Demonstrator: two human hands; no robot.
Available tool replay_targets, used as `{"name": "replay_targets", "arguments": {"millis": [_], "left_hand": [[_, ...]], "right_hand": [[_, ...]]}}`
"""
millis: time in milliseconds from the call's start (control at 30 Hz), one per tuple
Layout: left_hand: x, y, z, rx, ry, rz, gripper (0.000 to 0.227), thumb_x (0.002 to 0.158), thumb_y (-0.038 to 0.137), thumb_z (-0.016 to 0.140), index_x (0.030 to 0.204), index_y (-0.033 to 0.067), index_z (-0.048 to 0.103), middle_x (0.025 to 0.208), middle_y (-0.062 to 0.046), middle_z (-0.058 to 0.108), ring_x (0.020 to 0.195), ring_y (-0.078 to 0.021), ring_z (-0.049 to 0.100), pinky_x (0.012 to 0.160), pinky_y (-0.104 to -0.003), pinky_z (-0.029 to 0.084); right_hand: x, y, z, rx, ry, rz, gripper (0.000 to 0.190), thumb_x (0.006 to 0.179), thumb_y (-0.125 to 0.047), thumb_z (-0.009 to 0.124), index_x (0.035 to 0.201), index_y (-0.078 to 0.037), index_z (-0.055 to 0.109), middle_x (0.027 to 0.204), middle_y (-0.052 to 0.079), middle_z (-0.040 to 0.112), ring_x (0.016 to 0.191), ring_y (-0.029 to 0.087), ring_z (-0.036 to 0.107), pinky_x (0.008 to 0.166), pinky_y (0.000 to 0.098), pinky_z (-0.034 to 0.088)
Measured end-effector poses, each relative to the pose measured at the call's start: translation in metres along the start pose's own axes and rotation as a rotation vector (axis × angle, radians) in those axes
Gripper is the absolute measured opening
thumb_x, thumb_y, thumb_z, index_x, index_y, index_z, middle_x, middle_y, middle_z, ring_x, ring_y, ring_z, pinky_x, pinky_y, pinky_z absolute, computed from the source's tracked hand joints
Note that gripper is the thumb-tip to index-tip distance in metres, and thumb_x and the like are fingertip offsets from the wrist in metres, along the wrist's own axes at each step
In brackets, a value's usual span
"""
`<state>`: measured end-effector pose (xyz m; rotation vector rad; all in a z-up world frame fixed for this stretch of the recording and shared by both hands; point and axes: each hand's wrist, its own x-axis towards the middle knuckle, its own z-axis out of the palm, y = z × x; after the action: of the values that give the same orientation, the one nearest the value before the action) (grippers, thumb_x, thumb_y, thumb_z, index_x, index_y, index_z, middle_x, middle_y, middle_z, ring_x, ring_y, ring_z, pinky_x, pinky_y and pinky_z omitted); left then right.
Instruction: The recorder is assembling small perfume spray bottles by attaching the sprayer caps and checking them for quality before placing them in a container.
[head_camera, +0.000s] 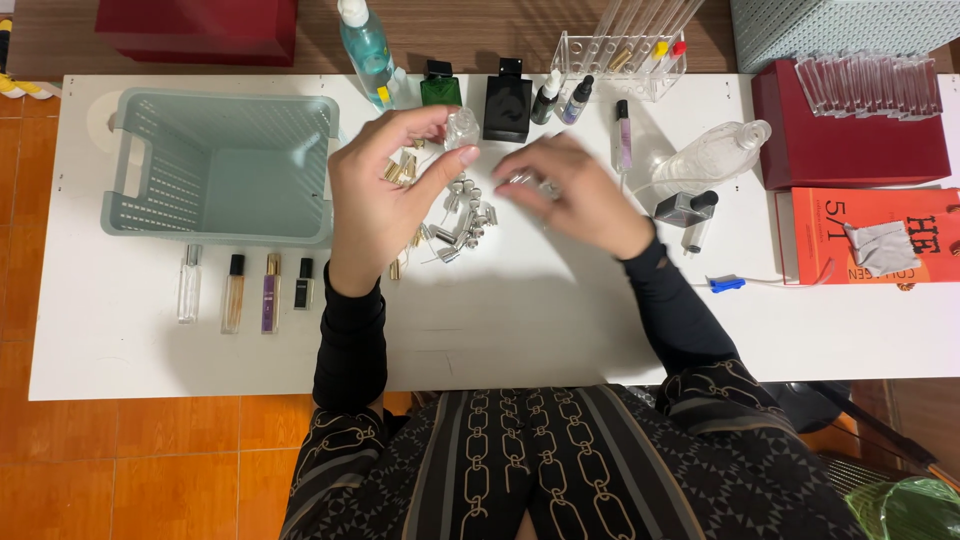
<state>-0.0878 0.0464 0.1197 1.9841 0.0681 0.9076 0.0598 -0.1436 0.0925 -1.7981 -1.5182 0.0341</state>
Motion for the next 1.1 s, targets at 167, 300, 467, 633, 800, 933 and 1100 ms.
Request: {"name": "replay_targets", "arguments": {"millis": [167, 300, 467, 633, 800, 933, 1100], "left_hand": [[-0.002, 0.000, 0.016, -0.023, -0.057, 0.027, 0.031, 0.093, 0.011, 0.087, 0.119, 0.0050, 0.072, 0.107, -0.006, 0.076, 0.096, -0.0142, 0.072, 0.087, -0.028, 0.058], [-0.006, -0.001, 0.030, -0.044, -0.147, 0.031, 0.032, 0.092, 0.015, 0.087, 0.118, 0.0063, 0.072, 0.103, -0.005, 0.074, 0.094, -0.0136, 0.072, 0.084, -0.027, 0.058], [-0.007, 0.004, 0.043, -0.072, -0.214, -0.006, 0.033, 0.091, 0.016, 0.087, 0.118, 0.0065, 0.072, 0.101, -0.005, 0.074, 0.092, -0.0146, 0.071, 0.081, -0.029, 0.057], [-0.008, 0.006, 0.051, -0.080, -0.249, -0.001, 0.033, 0.090, 0.018, 0.087, 0.118, 0.0078, 0.072, 0.102, -0.006, 0.074, 0.092, -0.0160, 0.071, 0.080, -0.029, 0.056], [-0.009, 0.007, 0.056, -0.084, -0.265, 0.007, 0.034, 0.089, 0.019, 0.087, 0.119, 0.0087, 0.072, 0.102, -0.006, 0.074, 0.091, -0.0183, 0.070, 0.077, -0.030, 0.055], [-0.010, 0.003, 0.059, -0.091, -0.260, 0.005, 0.034, 0.089, 0.019, 0.087, 0.118, 0.0089, 0.072, 0.102, -0.006, 0.074, 0.091, -0.0182, 0.071, 0.076, -0.030, 0.055], [-0.010, 0.003, 0.060, -0.096, -0.246, 0.027, 0.034, 0.089, 0.017, 0.088, 0.118, 0.0082, 0.071, 0.102, -0.006, 0.074, 0.092, -0.0187, 0.071, 0.078, -0.030, 0.055]], "right_hand": [[-0.019, -0.011, -0.050, 0.144, 0.280, 0.138, 0.020, 0.097, -0.011, 0.079, 0.115, -0.003, 0.075, 0.108, 0.006, 0.072, 0.094, 0.016, 0.067, 0.083, 0.0286, 0.054], [-0.014, -0.049, -0.066, 0.327, 0.493, 0.208, 0.023, 0.095, -0.008, 0.073, 0.116, 0.002, 0.069, 0.109, 0.005, 0.069, 0.100, 0.015, 0.069, 0.091, 0.0259, 0.057], [-0.034, -0.027, -0.060, 0.363, 0.502, 0.155, 0.028, 0.097, -0.006, 0.080, 0.120, 0.001, 0.064, 0.105, 0.008, 0.072, 0.102, 0.017, 0.072, 0.093, 0.0263, 0.057], [-0.040, -0.018, -0.062, 0.138, 0.478, 0.108, 0.027, 0.101, 0.001, 0.081, 0.126, 0.005, 0.071, 0.105, 0.016, 0.076, 0.096, 0.019, 0.071, 0.088, 0.0259, 0.055], [-0.037, -0.020, -0.057, 0.359, 0.447, 0.131, 0.027, 0.108, -0.002, 0.074, 0.134, 0.003, 0.068, 0.110, 0.014, 0.072, 0.104, 0.019, 0.074, 0.093, 0.0266, 0.059], [-0.034, -0.023, -0.056, 0.391, 0.427, 0.128, 0.021, 0.108, -0.003, 0.074, 0.127, 0.001, 0.067, 0.112, 0.014, 0.073, 0.103, 0.019, 0.072, 0.093, 0.0274, 0.058], [-0.025, -0.029, -0.058, 0.104, 0.296, 0.067, 0.019, 0.100, -0.006, 0.077, 0.117, 0.000, 0.073, 0.114, 0.010, 0.077, 0.106, 0.020, 0.070, 0.091, 0.0300, 0.056]]}}
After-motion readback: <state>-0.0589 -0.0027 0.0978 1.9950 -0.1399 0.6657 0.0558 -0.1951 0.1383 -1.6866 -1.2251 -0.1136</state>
